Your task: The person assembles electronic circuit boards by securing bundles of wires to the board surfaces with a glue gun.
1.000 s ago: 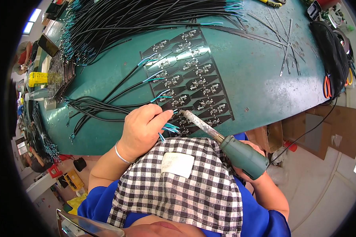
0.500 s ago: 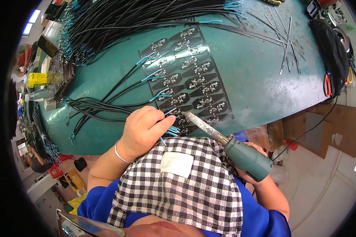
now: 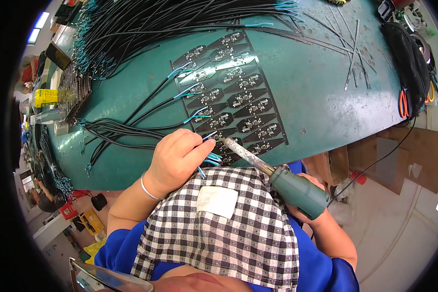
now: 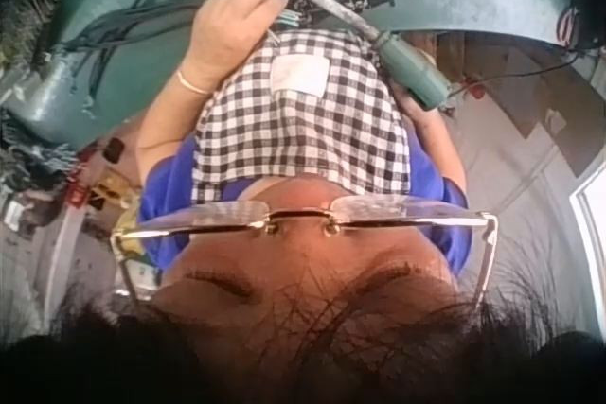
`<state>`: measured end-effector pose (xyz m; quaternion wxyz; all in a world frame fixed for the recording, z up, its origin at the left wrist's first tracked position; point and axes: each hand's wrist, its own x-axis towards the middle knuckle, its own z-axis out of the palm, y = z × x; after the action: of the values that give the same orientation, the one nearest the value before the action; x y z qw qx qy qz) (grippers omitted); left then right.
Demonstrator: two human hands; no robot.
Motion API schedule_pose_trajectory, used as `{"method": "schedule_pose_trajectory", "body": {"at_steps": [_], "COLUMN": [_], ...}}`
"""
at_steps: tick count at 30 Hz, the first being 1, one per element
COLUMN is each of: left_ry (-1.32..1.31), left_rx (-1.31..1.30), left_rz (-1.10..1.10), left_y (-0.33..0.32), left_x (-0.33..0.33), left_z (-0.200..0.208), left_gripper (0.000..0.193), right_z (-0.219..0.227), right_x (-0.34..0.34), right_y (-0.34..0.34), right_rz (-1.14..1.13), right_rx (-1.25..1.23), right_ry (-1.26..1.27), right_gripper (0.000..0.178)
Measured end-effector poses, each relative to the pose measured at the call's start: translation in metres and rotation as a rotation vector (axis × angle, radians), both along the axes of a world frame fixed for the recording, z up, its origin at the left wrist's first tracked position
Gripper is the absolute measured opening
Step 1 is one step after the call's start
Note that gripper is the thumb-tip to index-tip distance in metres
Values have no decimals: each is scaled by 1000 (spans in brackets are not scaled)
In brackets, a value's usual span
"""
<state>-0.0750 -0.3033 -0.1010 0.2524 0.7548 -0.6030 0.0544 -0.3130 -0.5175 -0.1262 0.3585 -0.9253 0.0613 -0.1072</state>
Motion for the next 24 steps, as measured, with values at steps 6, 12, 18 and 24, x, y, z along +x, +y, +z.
{"method": "schedule_pose_trajectory", "body": {"at_steps": [6,12,18,24], "left_ry": [-8,43,41,110], "left_rx": [1,-5,19,-43], "left_rz": [-6,16,10,-41], "left_y": [-1,0,0,4], "left_x": [1,-1,0,9], "left_z": [-1,0,1,5], "left_gripper": [20,26,27,24], "right_z": [6,-2,7,-1], "right_x": [2,-11,-4,-5], "right_y": [1,-1,-3,-3], "right_rz": [15,-133,-208,-174], "right_rx": [-3,299,960,920], "right_ry": [93,52,217,179], "right_gripper": [23,25,35,35]}}
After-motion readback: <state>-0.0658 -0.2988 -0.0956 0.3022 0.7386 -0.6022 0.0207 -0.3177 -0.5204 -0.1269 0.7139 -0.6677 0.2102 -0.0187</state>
